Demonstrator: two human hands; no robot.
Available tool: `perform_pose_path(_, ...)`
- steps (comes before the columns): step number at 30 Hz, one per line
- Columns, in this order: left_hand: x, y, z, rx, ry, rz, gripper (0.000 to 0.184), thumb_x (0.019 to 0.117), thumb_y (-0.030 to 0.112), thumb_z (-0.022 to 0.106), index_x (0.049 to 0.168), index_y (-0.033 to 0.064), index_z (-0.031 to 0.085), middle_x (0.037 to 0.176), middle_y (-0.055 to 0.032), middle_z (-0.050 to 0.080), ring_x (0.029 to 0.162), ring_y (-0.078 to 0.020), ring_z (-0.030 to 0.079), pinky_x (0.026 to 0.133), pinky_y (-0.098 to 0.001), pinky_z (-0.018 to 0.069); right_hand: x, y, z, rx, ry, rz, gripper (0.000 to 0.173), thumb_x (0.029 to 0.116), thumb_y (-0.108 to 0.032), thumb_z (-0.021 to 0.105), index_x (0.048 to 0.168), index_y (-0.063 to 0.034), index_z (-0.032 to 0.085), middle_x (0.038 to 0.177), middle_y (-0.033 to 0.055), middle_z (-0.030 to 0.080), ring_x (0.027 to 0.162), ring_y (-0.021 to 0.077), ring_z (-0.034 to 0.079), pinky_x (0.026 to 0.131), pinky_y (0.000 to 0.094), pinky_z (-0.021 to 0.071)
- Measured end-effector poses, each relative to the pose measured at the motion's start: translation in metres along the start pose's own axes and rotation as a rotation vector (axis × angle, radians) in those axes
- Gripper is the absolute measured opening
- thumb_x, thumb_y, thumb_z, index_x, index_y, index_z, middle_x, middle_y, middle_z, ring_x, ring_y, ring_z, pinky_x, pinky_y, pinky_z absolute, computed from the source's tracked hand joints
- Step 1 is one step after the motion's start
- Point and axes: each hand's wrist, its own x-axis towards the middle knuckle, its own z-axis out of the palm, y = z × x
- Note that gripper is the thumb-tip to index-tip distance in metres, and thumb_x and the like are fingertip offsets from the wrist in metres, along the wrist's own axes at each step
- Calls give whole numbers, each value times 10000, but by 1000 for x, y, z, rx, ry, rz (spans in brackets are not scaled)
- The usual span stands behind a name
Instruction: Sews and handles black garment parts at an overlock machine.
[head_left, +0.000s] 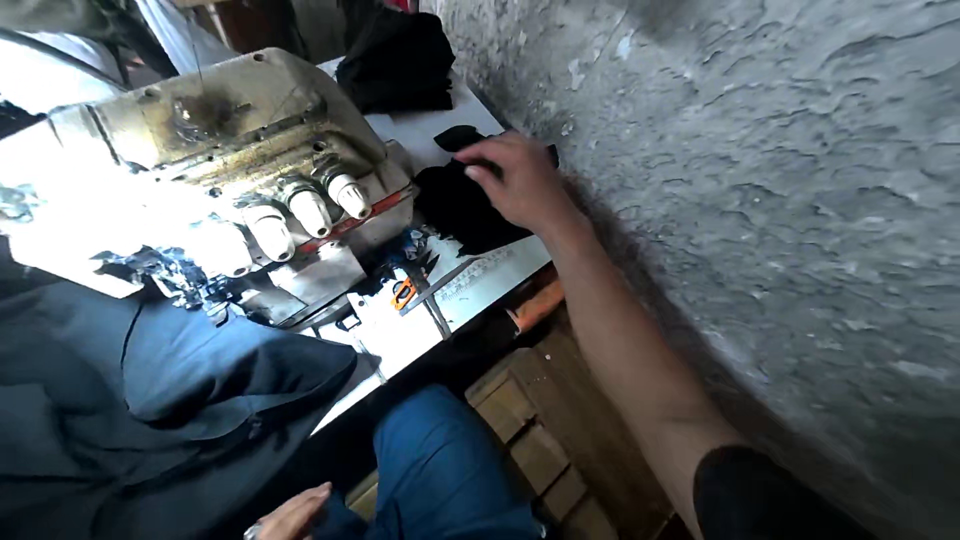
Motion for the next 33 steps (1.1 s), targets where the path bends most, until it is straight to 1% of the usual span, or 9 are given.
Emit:
perform_pose_path(5, 0, 8, 2, -105, -97, -14, 258, 1008, -8, 509, 1107, -49, 744, 1095, -182, 759, 1022, -247, 741, 973, -392, 578, 53, 40, 40, -21, -325, -133, 200, 967, -249, 715, 1099, -116, 783, 1163, 128, 719, 1199, 322, 632, 1095, 577, 441)
perform_pose_path(10, -15, -1, -9, -107, -17, -12, 272, 1015, -7, 496, 1108, -39, 749, 1095, -165, 765, 1028, -227, 741, 986, -369, 571, 31, 44, 10, 268, 79, 17, 306, 1052, -226, 566, 1102, 26, 732, 1049, 144, 741, 978, 184, 710, 950, 404, 563)
perform_pose_path(14, 19, 14, -32, -136, -47, 166, 244, 988, 40, 570, 1152, 91, 743, 1194, -61, 739, 1108, -129, 698, 970, -317, 586, -11, -23, -50, 487, 404, 127, 342, 1092, -296, 484, 873, -79, 634, 714, -57, 557, 647, 9, 551, 655, 243, 510)
perform_pose_path(18, 79, 67, -45, 50, 136, 452, 313, 1019, 166, 615, 1318, 244, 663, 1415, -11, 606, 1293, -128, 582, 1066, -322, 511, -61, -135, -64, 908, 177, 271, 310, 1107, -322, 445, 1009, -173, 699, 845, -94, 705, 774, 8, 683, 729, 237, 607)
perform_pose_path(22, 99, 106, -43, 167, 291, 705, 350, 997, 174, 674, 1332, 271, 646, 1546, -46, 494, 1481, -263, 392, 1183, -491, 375, -103, -215, -36, 1255, -113, 285, 316, 1101, -350, 455, 1003, -232, 732, 847, -90, 720, 746, -5, 680, 648, 206, 595)
perform_pose_path(25, 68, 118, -58, 135, 259, 772, 105, 1008, 217, 670, 1040, 198, 767, 1189, 17, 738, 1263, -164, 590, 1137, -468, 343, -129, -235, 3, 1506, -539, 141, 273, 1064, -319, 539, 889, -202, 713, 753, -89, 687, 681, -27, 644, 632, 170, 561)
perform_pose_path(28, 38, 105, -75, 159, -18, 661, 225, 1036, 309, 619, 937, 139, 728, 871, -7, 695, 943, -159, 637, 971, -402, 408, -147, -241, 52, 1411, -915, -73, 170, 1039, -197, 586, 976, -122, 725, 814, -88, 710, 727, -38, 649, 676, 166, 559)
perform_pose_path(31, 33, 82, -80, 190, -158, 590, 281, 1058, 294, 575, 955, 82, 728, 777, -52, 665, 767, -199, 654, 783, -359, 530, -149, -240, 75, 1347, -850, -193, 523, 1099, -461, 408, 1332, -62, 653, 1200, -11, 722, 1099, 43, 663, 992, 256, 543)
perform_pose_path(33, 39, 79, -93, 208, -79, 553, 224, 1059, 227, 571, 1015, 86, 740, 825, -59, 706, 777, -190, 686, 749, -356, 560, -140, -256, 63, 1469, -849, -243, 681, 1000, -673, 432, 1376, -148, 646, 1189, -75, 721, 1045, -13, 647, 911, 201, 532)
